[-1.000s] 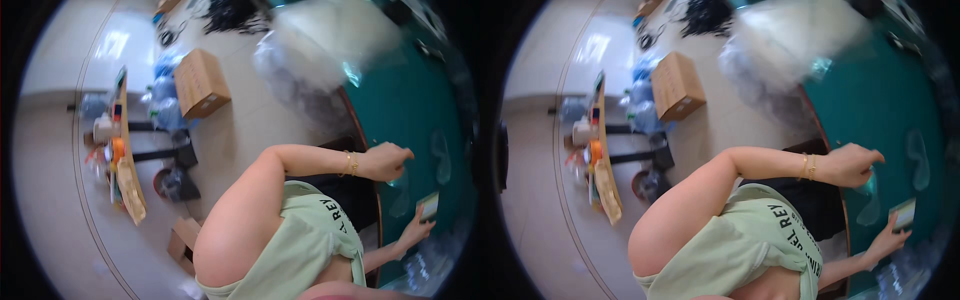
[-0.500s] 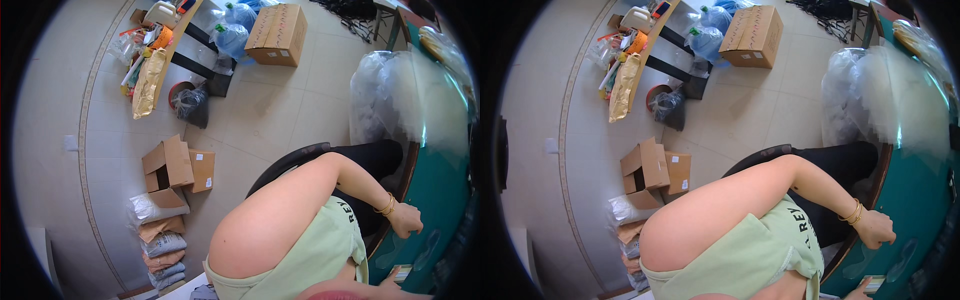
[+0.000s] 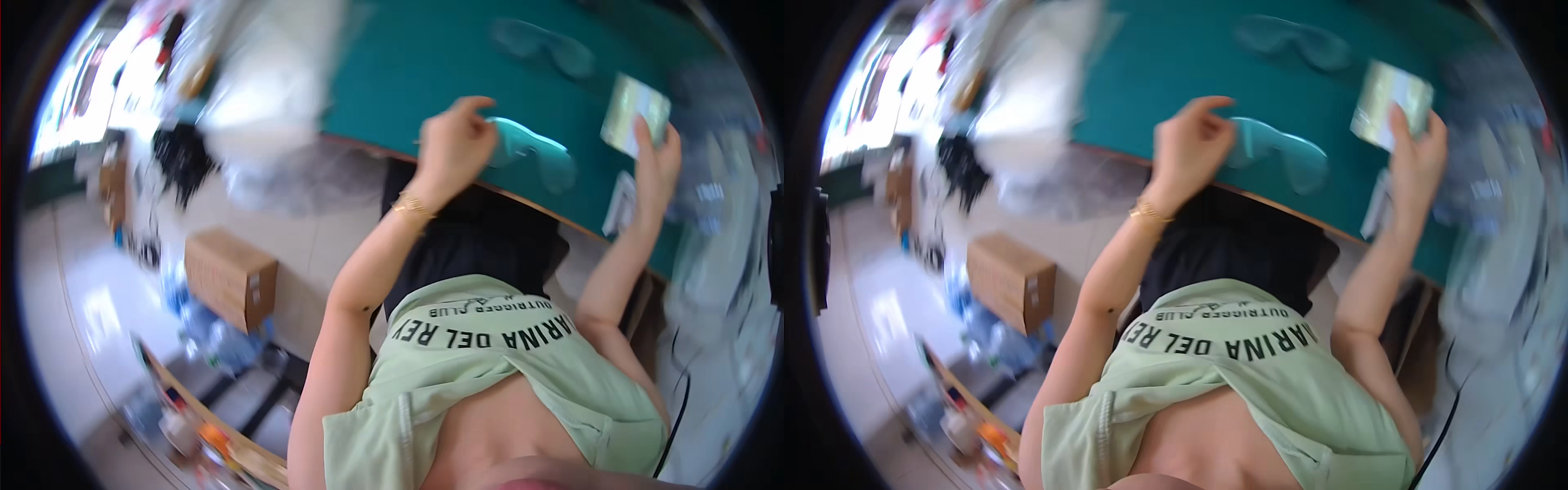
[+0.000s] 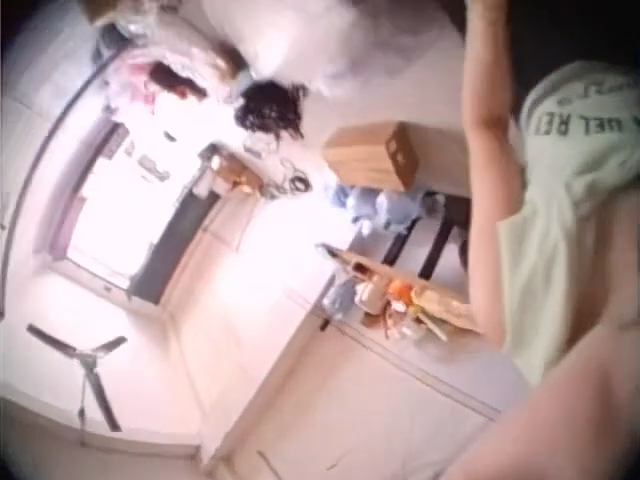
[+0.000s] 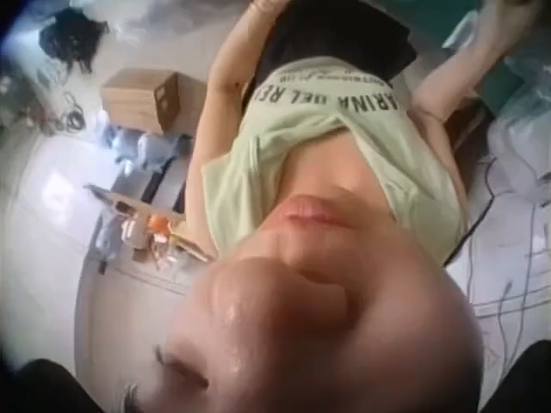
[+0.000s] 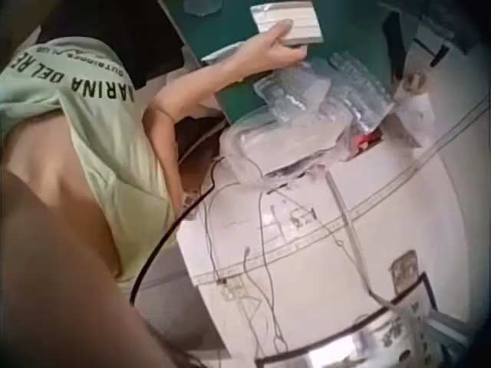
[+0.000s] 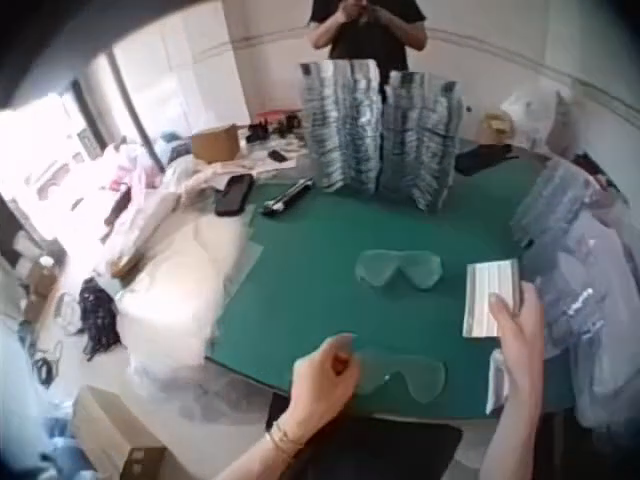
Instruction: The recorder cleans safety goggles with a cloth and packages or stacks them.
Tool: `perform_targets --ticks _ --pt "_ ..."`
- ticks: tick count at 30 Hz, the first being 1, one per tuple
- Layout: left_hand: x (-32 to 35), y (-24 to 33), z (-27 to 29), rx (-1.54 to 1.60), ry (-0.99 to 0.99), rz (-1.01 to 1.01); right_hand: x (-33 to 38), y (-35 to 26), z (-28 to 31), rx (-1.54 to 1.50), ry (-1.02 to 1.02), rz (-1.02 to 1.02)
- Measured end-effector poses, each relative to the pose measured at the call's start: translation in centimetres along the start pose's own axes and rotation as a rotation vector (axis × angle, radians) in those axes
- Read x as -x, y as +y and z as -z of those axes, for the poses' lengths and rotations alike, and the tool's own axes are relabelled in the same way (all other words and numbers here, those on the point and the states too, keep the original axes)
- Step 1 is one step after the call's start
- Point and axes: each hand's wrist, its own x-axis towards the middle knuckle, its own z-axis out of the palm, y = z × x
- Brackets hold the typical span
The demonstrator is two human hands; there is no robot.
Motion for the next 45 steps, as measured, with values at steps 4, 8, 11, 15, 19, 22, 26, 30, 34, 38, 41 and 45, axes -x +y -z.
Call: perform_targets --ticks 4,8,11,15,19,22,26,30,34,38,41,45 --pt "0.4 1.4 -0.3 0.031 -0.03 0.142 3.3 -1.2 3.2 -0.213 0.032 -0.112" --pt "0.8 2.4 -2.0 0.01 -0.107 0.095 6.2 -0.1 5.8 -0.043 0.083 -0.065" --pt "1.0 3.4 -2.0 0.03 -0.121 0.148 8.2 0.7 4.9 0.246 -0.023 0.057" --pt "1.0 2.6 -1.9 -0.029 -0.131 0.136 10.0 -2.5 1.2 0.229 -0.183 -0.073" --pt "1.2 3.2 -1.6 -0.005 -0.098 0.113 9.1 -2.1 0.3 0.483 -0.184 0.005" --pt "0.6 3.3 -1.8 -0.021 -0.105 0.143 8.5 -0.2 2.5 0.447 -0.108 -0.032" --pt "1.0 3.2 -1.8 0.004 -0.109 0.142 10.3 -0.5 3.9 0.17 -0.126 -0.175" --pt "1.0 3.1 -1.7 0.004 -0.108 0.122 10.9 -1.1 2.8 0.139 -0.188 -0.229" --pt "0.7 3.2 -1.5 0.07 -0.169 0.163 11.1 -0.1 1.8 0.233 -0.158 -0.197" --pt "0.5 3.1 -1.2 0.052 -0.186 0.176 11.3 -0.8 0.9 0.229 -0.196 -0.312" --pt "0.5 3.0 -1.2 0.084 -0.188 0.188 11.2 -0.3 1.6 0.223 -0.174 -0.264" --pt "0.7 3.1 -1.1 0.068 -0.187 0.2 10.9 -0.9 2.3 0.1 -0.139 -0.357"
